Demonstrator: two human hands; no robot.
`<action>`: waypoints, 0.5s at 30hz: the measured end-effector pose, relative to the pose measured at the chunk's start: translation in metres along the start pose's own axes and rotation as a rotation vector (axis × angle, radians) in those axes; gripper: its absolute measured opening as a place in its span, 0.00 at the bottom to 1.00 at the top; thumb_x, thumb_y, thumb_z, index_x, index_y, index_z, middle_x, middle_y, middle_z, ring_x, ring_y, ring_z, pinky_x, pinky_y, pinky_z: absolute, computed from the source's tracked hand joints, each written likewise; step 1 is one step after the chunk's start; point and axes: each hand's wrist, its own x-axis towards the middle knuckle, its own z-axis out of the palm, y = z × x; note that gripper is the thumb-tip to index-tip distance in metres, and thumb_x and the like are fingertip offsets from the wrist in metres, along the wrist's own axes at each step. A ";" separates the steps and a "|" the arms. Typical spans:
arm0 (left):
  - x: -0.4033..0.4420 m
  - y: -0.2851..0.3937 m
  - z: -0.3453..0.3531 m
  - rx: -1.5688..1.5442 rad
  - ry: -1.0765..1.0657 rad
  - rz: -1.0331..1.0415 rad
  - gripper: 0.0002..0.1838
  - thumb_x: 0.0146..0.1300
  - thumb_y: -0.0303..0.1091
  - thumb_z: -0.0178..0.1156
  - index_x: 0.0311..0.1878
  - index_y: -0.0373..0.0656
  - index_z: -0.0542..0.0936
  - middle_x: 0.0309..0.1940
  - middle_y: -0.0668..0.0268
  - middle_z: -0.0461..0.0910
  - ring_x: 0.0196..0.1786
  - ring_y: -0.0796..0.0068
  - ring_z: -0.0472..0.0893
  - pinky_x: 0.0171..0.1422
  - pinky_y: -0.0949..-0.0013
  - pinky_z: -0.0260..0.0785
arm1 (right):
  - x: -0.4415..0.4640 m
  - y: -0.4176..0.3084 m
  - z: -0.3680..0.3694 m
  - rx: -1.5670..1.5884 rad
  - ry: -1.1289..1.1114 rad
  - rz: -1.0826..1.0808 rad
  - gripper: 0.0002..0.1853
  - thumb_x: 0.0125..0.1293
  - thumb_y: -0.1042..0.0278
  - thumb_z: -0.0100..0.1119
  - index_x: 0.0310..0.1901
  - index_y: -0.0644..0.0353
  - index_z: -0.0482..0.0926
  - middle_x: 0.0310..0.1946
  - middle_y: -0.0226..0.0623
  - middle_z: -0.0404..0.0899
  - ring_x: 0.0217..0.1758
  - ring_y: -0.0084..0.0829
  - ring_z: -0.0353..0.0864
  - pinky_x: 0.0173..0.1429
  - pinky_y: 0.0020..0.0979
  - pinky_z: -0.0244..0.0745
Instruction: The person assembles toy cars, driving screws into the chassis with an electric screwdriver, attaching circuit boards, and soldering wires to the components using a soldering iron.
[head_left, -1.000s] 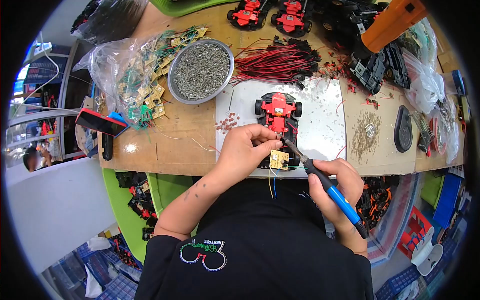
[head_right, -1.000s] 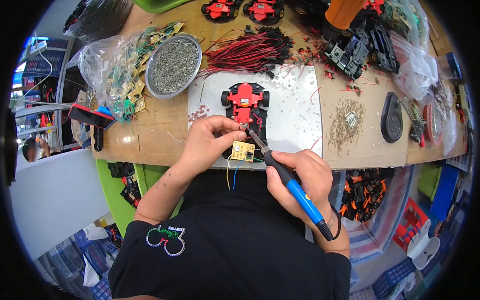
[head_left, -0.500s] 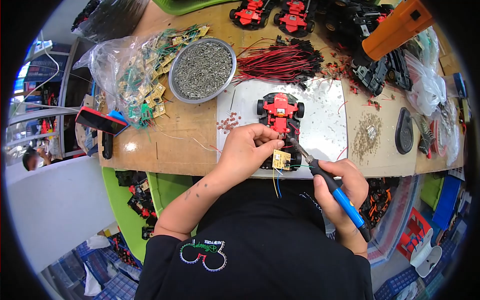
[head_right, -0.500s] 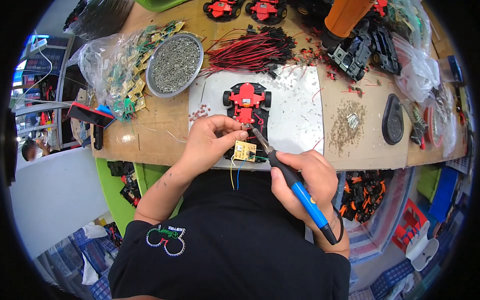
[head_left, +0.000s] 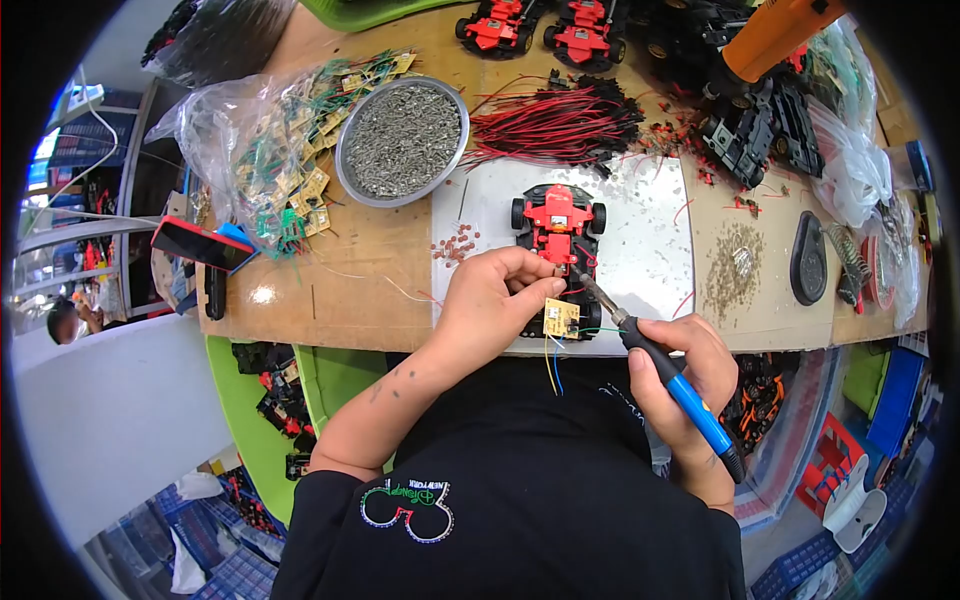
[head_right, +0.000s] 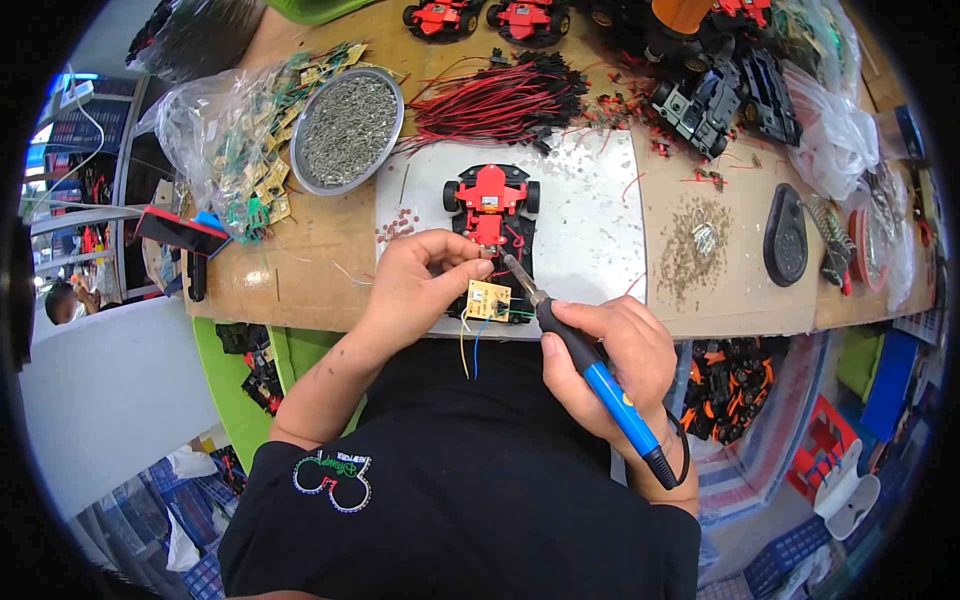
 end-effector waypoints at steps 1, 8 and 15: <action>0.000 -0.001 0.000 0.007 0.003 0.008 0.07 0.63 0.28 0.69 0.41 0.34 0.84 0.33 0.66 0.86 0.34 0.84 0.81 0.41 0.77 0.73 | 0.000 0.000 0.000 0.001 0.001 0.012 0.13 0.49 0.77 0.70 0.39 0.64 0.83 0.27 0.39 0.83 0.26 0.35 0.81 0.33 0.31 0.74; -0.004 0.000 0.003 -0.043 0.069 0.006 0.06 0.64 0.26 0.68 0.40 0.36 0.82 0.33 0.68 0.85 0.34 0.85 0.80 0.41 0.78 0.72 | 0.001 0.001 0.004 0.094 0.008 0.034 0.15 0.49 0.76 0.75 0.39 0.63 0.83 0.28 0.37 0.83 0.28 0.33 0.80 0.34 0.30 0.73; -0.007 0.004 -0.004 0.354 0.163 0.241 0.06 0.59 0.26 0.69 0.36 0.35 0.83 0.32 0.66 0.84 0.33 0.81 0.79 0.40 0.74 0.72 | 0.005 0.001 0.005 0.063 -0.007 -0.010 0.14 0.48 0.77 0.76 0.38 0.63 0.84 0.27 0.37 0.83 0.26 0.32 0.79 0.33 0.30 0.73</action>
